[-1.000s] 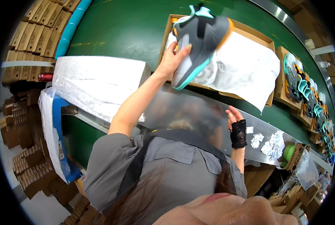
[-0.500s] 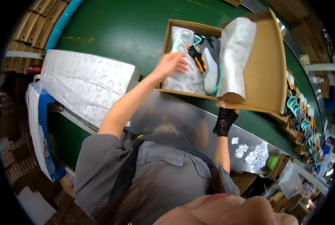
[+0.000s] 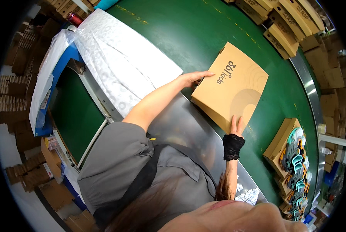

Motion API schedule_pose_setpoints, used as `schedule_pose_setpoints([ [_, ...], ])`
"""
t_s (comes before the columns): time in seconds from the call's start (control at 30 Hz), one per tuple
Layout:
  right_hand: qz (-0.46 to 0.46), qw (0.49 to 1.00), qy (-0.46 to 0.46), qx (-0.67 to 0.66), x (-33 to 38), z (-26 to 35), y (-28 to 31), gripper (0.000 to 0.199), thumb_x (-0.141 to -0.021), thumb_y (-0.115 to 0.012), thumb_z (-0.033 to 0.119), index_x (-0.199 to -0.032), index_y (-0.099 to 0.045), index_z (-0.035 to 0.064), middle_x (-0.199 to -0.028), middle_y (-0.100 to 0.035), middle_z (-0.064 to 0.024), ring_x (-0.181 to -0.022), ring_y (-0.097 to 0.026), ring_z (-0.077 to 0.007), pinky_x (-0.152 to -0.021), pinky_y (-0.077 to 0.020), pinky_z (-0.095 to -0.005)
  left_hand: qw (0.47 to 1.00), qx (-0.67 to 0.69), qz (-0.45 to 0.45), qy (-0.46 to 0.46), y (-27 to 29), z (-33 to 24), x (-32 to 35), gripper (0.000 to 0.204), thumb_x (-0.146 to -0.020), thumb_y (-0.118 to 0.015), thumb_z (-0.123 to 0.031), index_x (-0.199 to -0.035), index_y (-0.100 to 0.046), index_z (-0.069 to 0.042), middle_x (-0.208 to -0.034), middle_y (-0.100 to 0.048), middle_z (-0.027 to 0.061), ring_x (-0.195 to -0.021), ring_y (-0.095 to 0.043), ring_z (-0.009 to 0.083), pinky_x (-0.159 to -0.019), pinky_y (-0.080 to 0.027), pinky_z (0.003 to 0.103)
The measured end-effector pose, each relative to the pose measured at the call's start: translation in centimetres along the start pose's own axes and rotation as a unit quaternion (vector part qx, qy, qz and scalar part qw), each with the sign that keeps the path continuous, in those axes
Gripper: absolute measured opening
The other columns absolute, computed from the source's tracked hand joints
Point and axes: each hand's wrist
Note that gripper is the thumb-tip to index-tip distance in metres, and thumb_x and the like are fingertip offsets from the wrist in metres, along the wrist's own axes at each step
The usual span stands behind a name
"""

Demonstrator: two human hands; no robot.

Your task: The person repeatedly packs pairs of children's sneakers into cardboard boxes on a conveyor belt. They place tissue paper inside each box, insert the shoes, fold the paper over, close the box, and move it down the line. The process is repeated for multiple pairs of shoes throughout the clip.

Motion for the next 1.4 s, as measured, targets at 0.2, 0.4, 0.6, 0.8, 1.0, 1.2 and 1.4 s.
schedule_pose_setpoints([
  [0.2, -0.111, 0.987, 0.119, -0.015, 0.1, 1.8, 7.2, 0.06, -0.058, -0.05, -0.004, -0.116, -0.049, 0.0113, -0.125, -0.045, -0.0138, -0.074, -0.059, -0.033, -0.062, -0.0487, -0.0363, 0.981, 0.175, 0.067, -0.054, -2.6, -1.2, 6.2, 0.053, -0.08, -0.045, -0.042, -0.116, -0.048, -0.003, -0.108, -0.056, 0.011, -0.094, -0.056, 0.0182, -0.082, -0.044, 0.032],
  [0.4, -0.159, 0.935, 0.279, -0.151, 4.8, 6.9, 10.2, 0.051, -0.061, -0.063, -0.005, -0.109, -0.055, 0.0082, -0.115, -0.051, -0.0165, -0.06, -0.058, -0.0227, -0.052, -0.0477, -0.0285, 0.964, 0.175, -0.106, -0.17, 0.4, 0.6, 21.5, 0.05, -0.08, -0.047, -0.04, -0.111, -0.049, -0.001, -0.097, -0.057, 0.0105, -0.083, -0.058, 0.0165, -0.072, -0.048, 0.028],
  [0.6, -0.049, 0.928, 0.044, -0.366, 6.2, 7.1, 7.2, 0.035, -0.071, -0.066, 0.012, -0.103, -0.055, 0.0049, -0.103, -0.055, -0.0128, -0.076, -0.058, -0.0201, -0.064, -0.0458, -0.0263, 0.807, 0.302, -0.223, -0.456, 3.5, 4.1, 36.0, 0.043, -0.085, -0.036, -0.035, -0.109, -0.049, -0.002, -0.106, -0.056, 0.0122, -0.095, -0.056, 0.0255, -0.081, -0.046, 0.039],
  [0.8, 0.102, 0.689, -0.212, -0.686, 7.7, 2.4, -3.4, 0.031, -0.077, -0.057, 0.014, -0.107, -0.055, 0.0062, -0.093, -0.058, -0.0028, -0.061, -0.051, -0.0079, -0.056, -0.039, -0.0198, 0.604, 0.612, -0.343, -0.379, 11.0, 11.3, 41.0, 0.082, -0.067, -0.06, -0.046, -0.13, -0.027, -0.006, -0.132, -0.028, 0.0182, -0.121, -0.029, 0.0351, -0.093, -0.025, 0.06],
  [1.0, -0.014, 0.77, -0.146, -0.621, 7.3, 8.7, 0.7, 0.032, -0.08, -0.045, 0.011, -0.11, -0.046, 0.0012, -0.091, -0.064, -0.0066, -0.064, -0.046, -0.0082, -0.062, -0.0411, -0.0227, 0.912, 0.377, -0.064, -0.146, 4.6, 9.8, 27.7, 0.06, -0.084, -0.041, -0.046, -0.124, -0.034, -0.002, -0.125, -0.038, 0.0186, -0.114, -0.038, 0.0352, -0.097, -0.028, 0.05],
  [1.2, -0.163, 0.882, 0.017, -0.442, 8.1, 10.6, 2.1, 0.04, -0.075, -0.056, 0.013, -0.112, -0.046, 0.0047, -0.123, -0.04, -0.0167, -0.093, -0.05, -0.028, -0.08, -0.0414, -0.0336, 0.921, 0.312, 0.219, 0.083, -11.1, 8.3, 17.7, 0.048, -0.086, -0.043, -0.042, -0.115, -0.043, -0.004, -0.105, -0.049, 0.011, -0.099, -0.049, 0.0273, -0.079, -0.044, 0.042],
  [1.4, -0.27, 0.954, -0.019, -0.13, 9.5, -0.7, 5.3, 0.044, -0.063, -0.066, 0.022, -0.104, -0.053, 0.01, -0.12, -0.041, -0.0153, -0.104, -0.045, -0.0322, -0.081, -0.0381, -0.0421, 0.903, 0.29, 0.254, 0.188, -13.8, 9.8, 13.0, 0.023, -0.084, -0.052, -0.027, -0.092, -0.053, -0.005, -0.077, -0.056, 0.0064, -0.064, -0.051, 0.0166, -0.05, -0.039, 0.025],
])
Point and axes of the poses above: each hand's wrist, its own x-axis away from the middle knuckle, its own y-axis out of the back of the hand, z = x × y
